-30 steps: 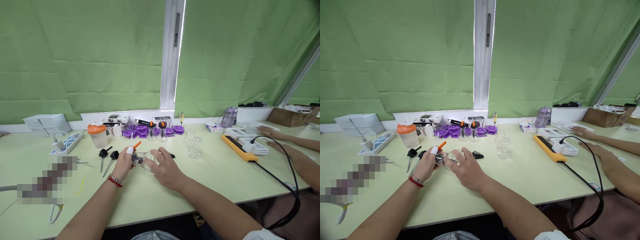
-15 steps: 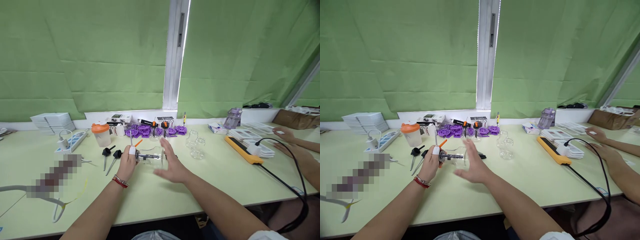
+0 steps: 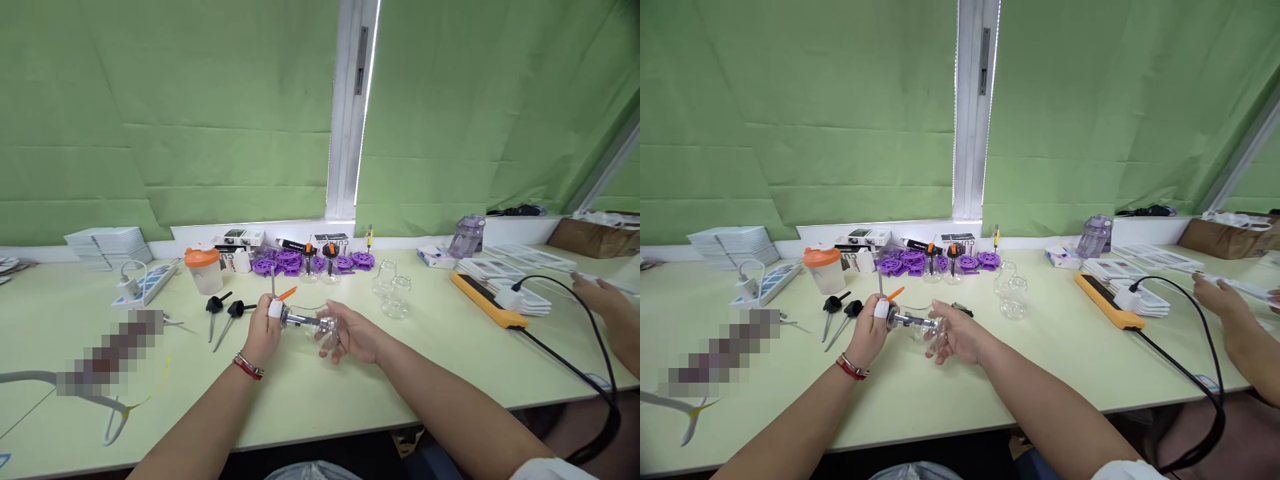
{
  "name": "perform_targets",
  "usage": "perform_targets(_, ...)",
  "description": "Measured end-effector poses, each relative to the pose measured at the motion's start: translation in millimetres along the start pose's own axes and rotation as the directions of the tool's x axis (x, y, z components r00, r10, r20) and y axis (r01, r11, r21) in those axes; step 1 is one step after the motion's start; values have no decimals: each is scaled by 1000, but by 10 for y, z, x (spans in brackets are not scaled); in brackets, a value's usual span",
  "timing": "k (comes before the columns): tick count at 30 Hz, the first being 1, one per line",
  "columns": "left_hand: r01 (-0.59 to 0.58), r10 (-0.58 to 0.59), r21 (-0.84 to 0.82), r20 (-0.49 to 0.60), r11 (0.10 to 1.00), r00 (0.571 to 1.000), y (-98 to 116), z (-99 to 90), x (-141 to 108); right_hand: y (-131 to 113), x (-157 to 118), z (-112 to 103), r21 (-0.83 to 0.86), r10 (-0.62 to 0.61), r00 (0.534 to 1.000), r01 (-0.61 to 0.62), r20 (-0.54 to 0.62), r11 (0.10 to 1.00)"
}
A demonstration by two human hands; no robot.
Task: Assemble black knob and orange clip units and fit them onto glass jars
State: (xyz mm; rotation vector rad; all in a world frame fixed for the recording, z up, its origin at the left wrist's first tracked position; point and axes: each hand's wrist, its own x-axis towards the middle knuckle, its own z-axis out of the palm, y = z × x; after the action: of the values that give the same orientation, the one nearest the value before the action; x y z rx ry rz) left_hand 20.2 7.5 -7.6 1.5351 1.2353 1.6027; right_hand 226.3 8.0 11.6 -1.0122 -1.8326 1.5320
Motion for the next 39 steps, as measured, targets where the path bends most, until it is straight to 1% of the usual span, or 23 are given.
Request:
perform_targets(1, 5, -5, 22, -8, 1000, 1000, -4, -14, 10, 13, -2, 5, -133, -84, 996, 81, -21, 988)
perform_targets(2, 34, -33, 39, -24, 999, 999, -8, -36, 25, 28, -16, 5, -323, -236, 971, 208, -47, 923)
perform_targets(3, 82, -79, 49, -50, 995, 996, -12, -63, 43, 43, -42, -1, -530, -415, 909, 334, -38, 780)
perform_targets(4, 137, -134, 46, -74, 989, 988, -16, -94, 64, 61, -77, -16, -699, -568, 823, 419, 23, 579)
perform_targets(5, 190, -186, 36, -93, 981, 978, -22, -126, 84, 83, -118, -42, -806, -665, 738, 458, 110, 376)
perform_targets(6, 229, -225, 22, -105, 973, 969, -31, -156, 105, 109, -165, -80, -860, -718, 673, 461, 178, 219)
perform_targets(7, 257, -255, 0, -117, 966, 960, -42, -184, 125, 142, -215, -130, -888, -750, 629, 442, 204, 130)
perform_targets(8, 273, -275, -31, -133, 961, 952, -57, -207, 143, 181, -268, -191, -907, -779, 603, 406, 174, 112)
perform_targets(9, 278, -285, -65, -156, 958, 946, -72, -225, 159, 229, -323, -263, -922, -805, 585, 356, 94, 151)
perform_targets(10, 278, -292, -99, -176, 955, 940, -88, -238, 174, 284, -379, -343, -925, -818, 574, 301, -19, 232)
perform_targets(12, 273, -298, -141, -209, 952, 932, -117, -250, 197, 416, -492, -516, -862, -778, 539, 171, -324, 478)
perform_targets(14, 278, -303, -142, -207, 950, 930, -139, -248, 211, 573, -599, -682, -681, -616, 480, 53, -624, 731)
perform_targets(15, 281, -303, -133, -201, 950, 931, -147, -244, 213, 655, -649, -753, -553, -485, 458, -19, -745, 833)
perform_targets(16, 282, -301, -121, -192, 952, 934, -154, -238, 213, 738, -694, -814, -435, -354, 446, -91, -822, 896)
perform_targets(17, 279, -294, -107, -183, 954, 938, -159, -231, 211, 818, -734, -865, -339, -253, 429, -136, -867, 931)
perform_targets(19, 270, -280, -83, -165, 959, 946, -163, -215, 201, 962, -794, -938, -220, -129, 442, -162, -888, 962)
perform_targets(21, 272, -278, -63, -141, 960, 950, -159, -198, 188, 1070, -820, -990, -194, -92, 489, -162, -867, 968)
perform_targets(24, 305, -311, -70, -100, 950, 945, -135, -175, 169, 1141, -781, -1056, -257, -88, 545, -243, -834, 935)
perform_targets(28, 338, -343, -67, -80, 939, 936, -90, -157, 156, 1103, -601, -1153, -359, -98, 568, -369, -818, 857)
perform_targets(33, 320, -319, 2, -62, 947, 946, -89, -156, 151, 1071, -288, -1284, -453, -157, 579, -411, -800, 791)
perform_targets(36, 320, -320, -11, -18, 947, 947, -124, -155, 155, 1079, -124, -1336, -463, -157, 578, -431, -801, 775)
perform_targets(37, 327, -327, -25, 0, 945, 945, -135, -154, 160, 1067, -81, -1337, -460, -160, 565, -441, -809, 771)
perform_targets(39, 351, -350, -52, 26, 935, 936, -147, -154, 171, 1000, -25, -1294, -462, -205, 503, -463, -840, 756)
